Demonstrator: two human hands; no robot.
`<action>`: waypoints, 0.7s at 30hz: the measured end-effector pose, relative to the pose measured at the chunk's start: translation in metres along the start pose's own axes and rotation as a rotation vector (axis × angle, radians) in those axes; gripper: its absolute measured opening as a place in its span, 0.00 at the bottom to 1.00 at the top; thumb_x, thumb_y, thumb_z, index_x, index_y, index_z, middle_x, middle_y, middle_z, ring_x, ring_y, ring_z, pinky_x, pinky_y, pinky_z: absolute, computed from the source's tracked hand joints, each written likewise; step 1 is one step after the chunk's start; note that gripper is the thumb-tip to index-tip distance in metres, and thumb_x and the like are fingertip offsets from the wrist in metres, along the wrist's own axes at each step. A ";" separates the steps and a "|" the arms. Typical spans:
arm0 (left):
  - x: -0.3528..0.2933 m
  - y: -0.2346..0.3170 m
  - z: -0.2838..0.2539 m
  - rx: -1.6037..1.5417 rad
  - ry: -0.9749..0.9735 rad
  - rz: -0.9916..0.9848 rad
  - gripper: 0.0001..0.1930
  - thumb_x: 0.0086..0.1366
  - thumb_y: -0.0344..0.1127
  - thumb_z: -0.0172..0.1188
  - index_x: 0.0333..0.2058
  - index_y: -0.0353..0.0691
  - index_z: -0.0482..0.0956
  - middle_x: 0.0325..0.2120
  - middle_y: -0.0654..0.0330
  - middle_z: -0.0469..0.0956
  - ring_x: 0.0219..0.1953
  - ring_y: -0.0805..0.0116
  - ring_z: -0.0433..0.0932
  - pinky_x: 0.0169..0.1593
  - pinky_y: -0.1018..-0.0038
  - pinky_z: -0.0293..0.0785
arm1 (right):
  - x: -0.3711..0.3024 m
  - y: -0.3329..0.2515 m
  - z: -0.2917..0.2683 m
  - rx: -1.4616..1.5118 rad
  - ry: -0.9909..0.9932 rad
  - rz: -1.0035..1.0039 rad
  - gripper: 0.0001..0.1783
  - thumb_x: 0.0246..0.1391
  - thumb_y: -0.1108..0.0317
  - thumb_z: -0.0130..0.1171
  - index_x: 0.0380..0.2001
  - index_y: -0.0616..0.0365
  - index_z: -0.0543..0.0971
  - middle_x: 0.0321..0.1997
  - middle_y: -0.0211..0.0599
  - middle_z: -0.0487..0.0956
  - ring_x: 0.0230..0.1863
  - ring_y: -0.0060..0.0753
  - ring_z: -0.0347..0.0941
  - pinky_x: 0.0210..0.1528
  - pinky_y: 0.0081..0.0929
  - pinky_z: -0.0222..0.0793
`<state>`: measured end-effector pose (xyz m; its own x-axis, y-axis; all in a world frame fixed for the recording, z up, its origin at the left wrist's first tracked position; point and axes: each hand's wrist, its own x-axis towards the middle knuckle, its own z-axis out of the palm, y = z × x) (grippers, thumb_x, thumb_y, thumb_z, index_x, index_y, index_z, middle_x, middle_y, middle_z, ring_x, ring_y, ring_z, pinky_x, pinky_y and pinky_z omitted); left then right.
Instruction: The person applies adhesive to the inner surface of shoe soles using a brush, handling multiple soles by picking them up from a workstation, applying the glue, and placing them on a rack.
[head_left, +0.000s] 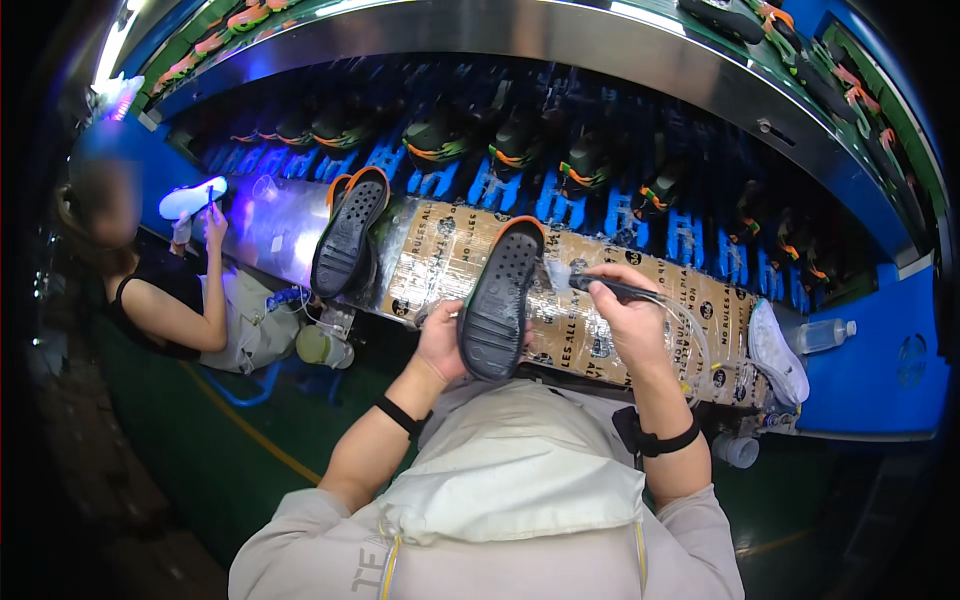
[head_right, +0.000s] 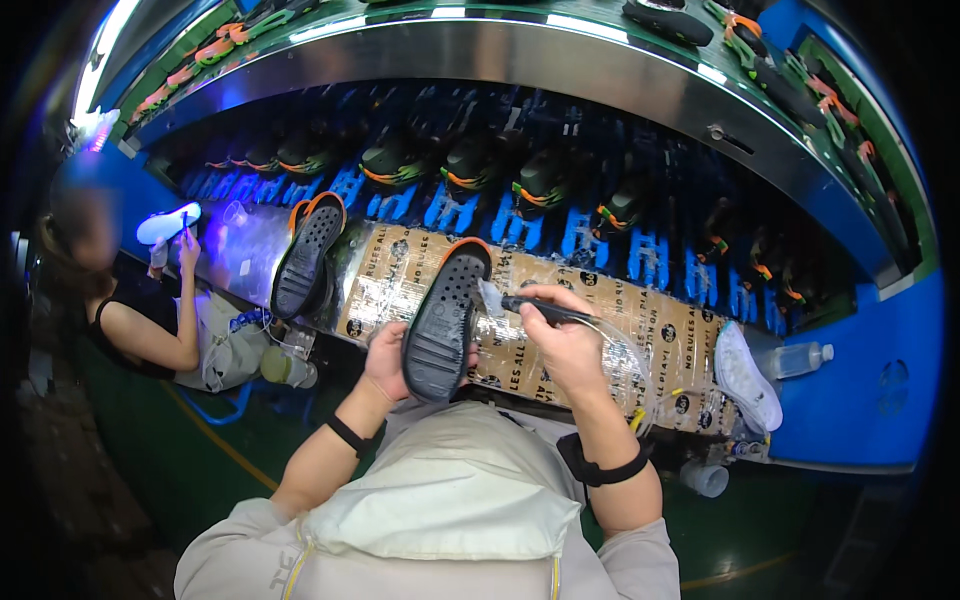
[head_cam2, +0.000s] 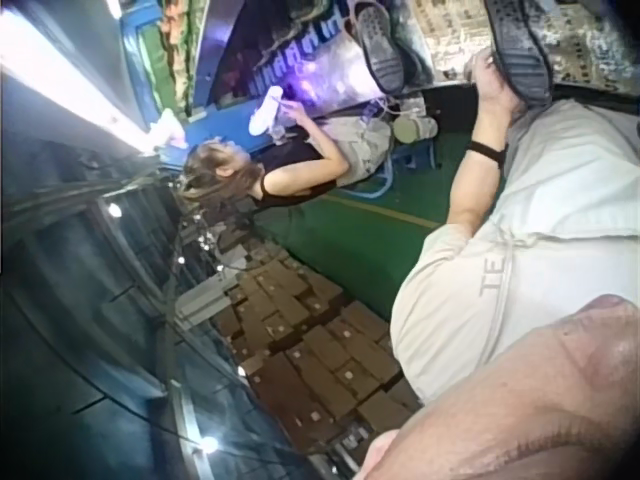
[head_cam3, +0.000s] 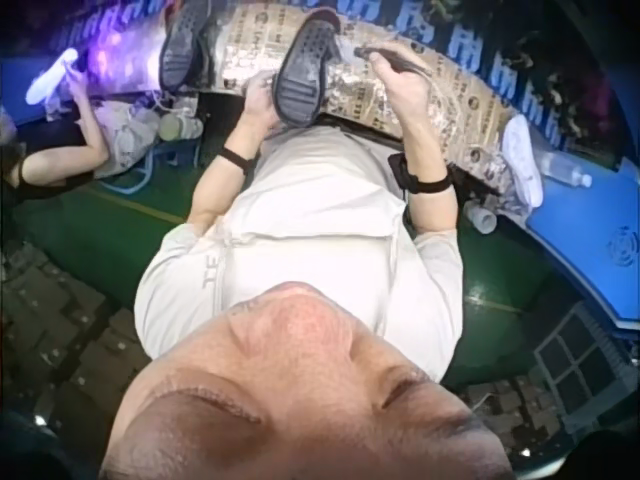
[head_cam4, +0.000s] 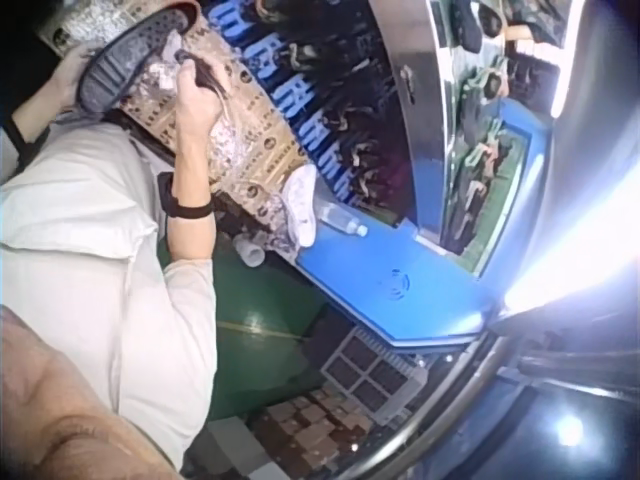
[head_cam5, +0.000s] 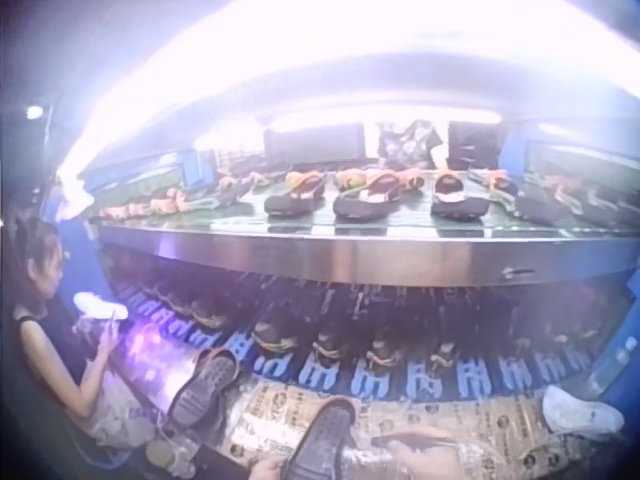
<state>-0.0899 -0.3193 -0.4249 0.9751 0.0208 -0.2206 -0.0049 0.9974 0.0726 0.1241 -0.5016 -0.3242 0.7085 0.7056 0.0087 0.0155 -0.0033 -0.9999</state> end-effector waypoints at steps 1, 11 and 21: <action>0.008 -0.007 0.000 -0.035 0.040 0.015 0.43 0.74 0.59 0.38 0.77 0.32 0.61 0.70 0.28 0.68 0.71 0.28 0.71 0.71 0.29 0.67 | 0.006 -0.003 0.006 -0.064 0.021 -0.048 0.10 0.61 0.71 0.69 0.44 0.61 0.89 0.34 0.26 0.85 0.33 0.15 0.75 0.37 0.19 0.71; 0.045 -0.047 0.029 0.024 -0.180 0.172 0.42 0.81 0.67 0.28 0.75 0.39 0.65 0.66 0.43 0.77 0.66 0.47 0.79 0.71 0.50 0.75 | 0.030 -0.015 0.047 -0.291 0.202 -0.429 0.11 0.60 0.70 0.69 0.45 0.61 0.88 0.38 0.46 0.88 0.38 0.37 0.86 0.42 0.34 0.79; 0.053 -0.043 0.040 0.210 -0.092 0.277 0.42 0.80 0.67 0.25 0.71 0.40 0.71 0.62 0.47 0.80 0.63 0.51 0.81 0.69 0.51 0.77 | -0.010 -0.081 0.027 -0.586 -0.411 -0.232 0.08 0.56 0.69 0.69 0.36 0.61 0.89 0.37 0.53 0.89 0.41 0.57 0.86 0.45 0.45 0.82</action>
<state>-0.0290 -0.3634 -0.4013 0.9592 0.2721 -0.0770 -0.2352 0.9187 0.3173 0.0966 -0.4899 -0.2439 0.3226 0.9415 0.0975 0.5863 -0.1179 -0.8015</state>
